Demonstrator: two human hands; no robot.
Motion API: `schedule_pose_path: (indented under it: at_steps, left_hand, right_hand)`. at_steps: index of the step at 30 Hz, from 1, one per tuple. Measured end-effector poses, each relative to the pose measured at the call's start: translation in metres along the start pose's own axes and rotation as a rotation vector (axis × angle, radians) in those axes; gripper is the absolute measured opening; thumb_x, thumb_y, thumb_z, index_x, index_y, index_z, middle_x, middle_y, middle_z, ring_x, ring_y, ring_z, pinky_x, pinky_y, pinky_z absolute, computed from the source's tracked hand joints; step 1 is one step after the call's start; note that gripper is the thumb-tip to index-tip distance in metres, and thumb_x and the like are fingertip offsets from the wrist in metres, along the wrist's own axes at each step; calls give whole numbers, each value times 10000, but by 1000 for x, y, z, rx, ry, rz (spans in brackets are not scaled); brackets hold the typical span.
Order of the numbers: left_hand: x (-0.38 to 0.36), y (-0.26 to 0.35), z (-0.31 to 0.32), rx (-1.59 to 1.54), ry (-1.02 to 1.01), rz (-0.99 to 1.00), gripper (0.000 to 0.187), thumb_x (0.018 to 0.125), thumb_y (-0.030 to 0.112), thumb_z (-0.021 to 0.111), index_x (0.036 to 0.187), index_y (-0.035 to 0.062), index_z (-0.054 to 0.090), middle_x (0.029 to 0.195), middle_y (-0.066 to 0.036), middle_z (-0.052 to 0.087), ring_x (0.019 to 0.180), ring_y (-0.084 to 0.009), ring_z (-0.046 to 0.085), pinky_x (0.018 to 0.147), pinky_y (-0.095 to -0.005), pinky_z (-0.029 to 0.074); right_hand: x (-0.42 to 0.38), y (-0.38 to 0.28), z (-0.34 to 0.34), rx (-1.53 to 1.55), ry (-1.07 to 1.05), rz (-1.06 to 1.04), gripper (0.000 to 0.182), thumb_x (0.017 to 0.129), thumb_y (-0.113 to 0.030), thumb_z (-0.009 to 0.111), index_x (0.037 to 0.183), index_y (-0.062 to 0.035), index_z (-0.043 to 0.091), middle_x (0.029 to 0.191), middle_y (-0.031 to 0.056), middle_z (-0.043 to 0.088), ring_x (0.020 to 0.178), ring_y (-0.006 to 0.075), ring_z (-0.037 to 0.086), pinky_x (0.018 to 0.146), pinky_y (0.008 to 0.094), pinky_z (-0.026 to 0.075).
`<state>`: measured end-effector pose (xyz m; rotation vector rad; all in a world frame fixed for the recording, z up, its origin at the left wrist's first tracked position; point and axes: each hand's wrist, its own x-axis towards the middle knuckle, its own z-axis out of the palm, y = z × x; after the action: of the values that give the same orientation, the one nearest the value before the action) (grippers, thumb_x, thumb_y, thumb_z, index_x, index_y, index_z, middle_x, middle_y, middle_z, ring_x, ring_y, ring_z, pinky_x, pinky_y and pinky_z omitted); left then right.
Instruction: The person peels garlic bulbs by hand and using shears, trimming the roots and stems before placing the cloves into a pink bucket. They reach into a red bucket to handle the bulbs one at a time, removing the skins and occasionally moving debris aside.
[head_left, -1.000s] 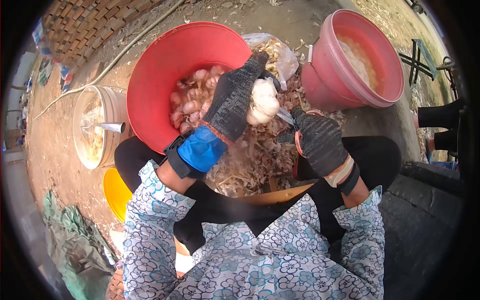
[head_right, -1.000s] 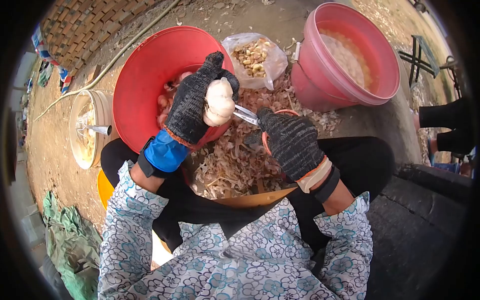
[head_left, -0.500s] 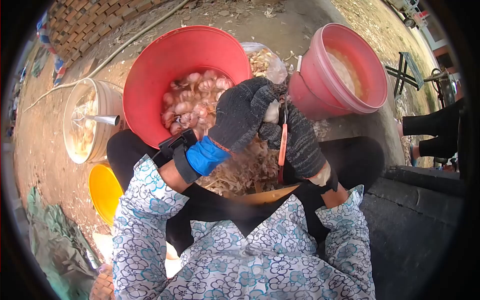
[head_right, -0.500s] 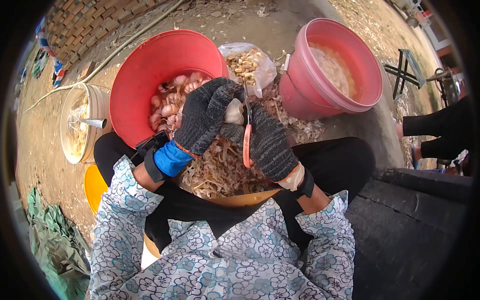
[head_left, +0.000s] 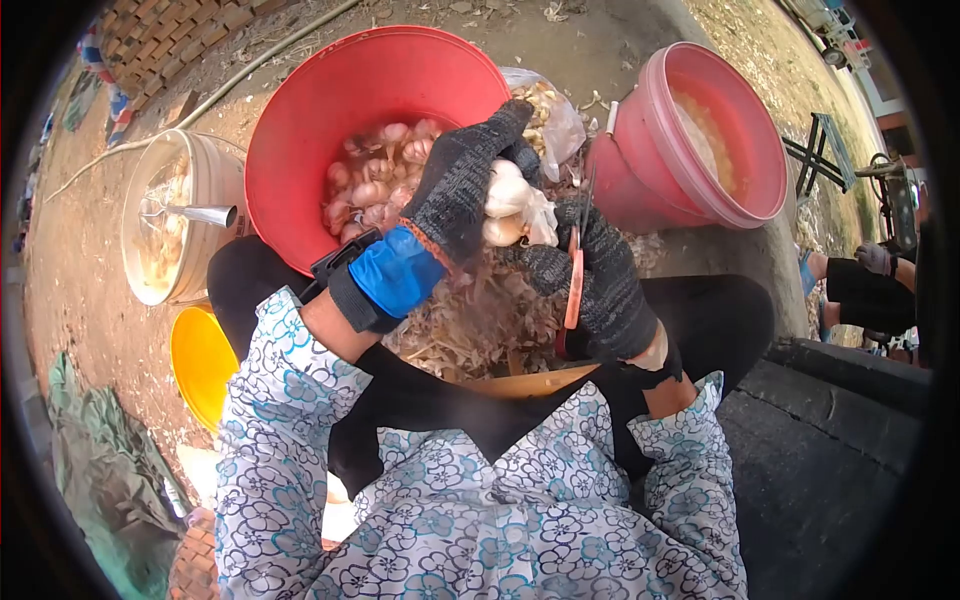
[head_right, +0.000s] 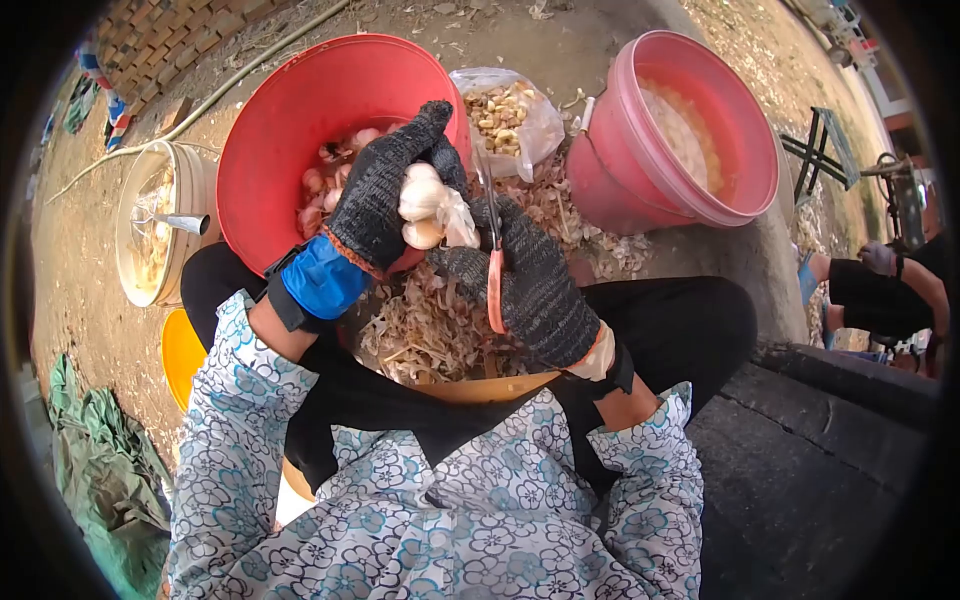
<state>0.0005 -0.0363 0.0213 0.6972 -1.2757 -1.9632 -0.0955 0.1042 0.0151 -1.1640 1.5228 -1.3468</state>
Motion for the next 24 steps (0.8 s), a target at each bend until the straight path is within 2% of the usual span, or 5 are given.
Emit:
schedule_pose_path:
  at_steps: [10, 14, 18, 21, 24]
  left_hand:
    - [-2, 5, -7, -470, -170, -303, 209, 886, 198, 499, 962, 15, 567, 812, -69, 590, 689, -179, 569, 623, -293, 484]
    - [0, 0, -19, -50, -206, 6, 183, 884, 178, 487, 935, 26, 574, 814, -82, 600, 641, -167, 563, 582, -287, 479]
    - [23, 26, -32, -510, -4, -197, 220, 886, 224, 485, 905, 27, 582, 735, -69, 591, 576, -134, 547, 512, -240, 449]
    - [7, 49, -19, 254, -14, 146, 197, 839, 146, 495, 905, -6, 602, 735, -37, 568, 672, -93, 531, 609, -210, 428]
    - [-19, 69, 18, 593, -180, -9, 217, 792, 97, 526, 967, 1, 611, 775, -36, 579, 693, -110, 537, 623, -249, 434]
  right_hand:
    - [-20, 58, -34, -203, -65, -466, 391, 859, -58, 471, 1241, -15, 402, 1019, 80, 569, 822, 134, 566, 691, 258, 456]
    - [0, 31, -28, 19, -516, -265, 320, 830, -124, 554, 1120, -27, 459, 925, 56, 575, 771, 102, 543, 633, 256, 439]
    - [-23, 10, -9, 79, -408, 17, 123, 852, -140, 548, 933, -61, 500, 800, 12, 550, 661, 75, 512, 532, 219, 409]
    - [-17, 3, -31, 63, -298, -311, 124, 877, -151, 515, 981, -85, 493, 827, 14, 566, 645, 69, 528, 497, 182, 405]
    - [4, -4, -40, 540, -113, 103, 219, 872, -185, 539, 1057, -86, 477, 867, 43, 564, 710, 87, 574, 488, 171, 406]
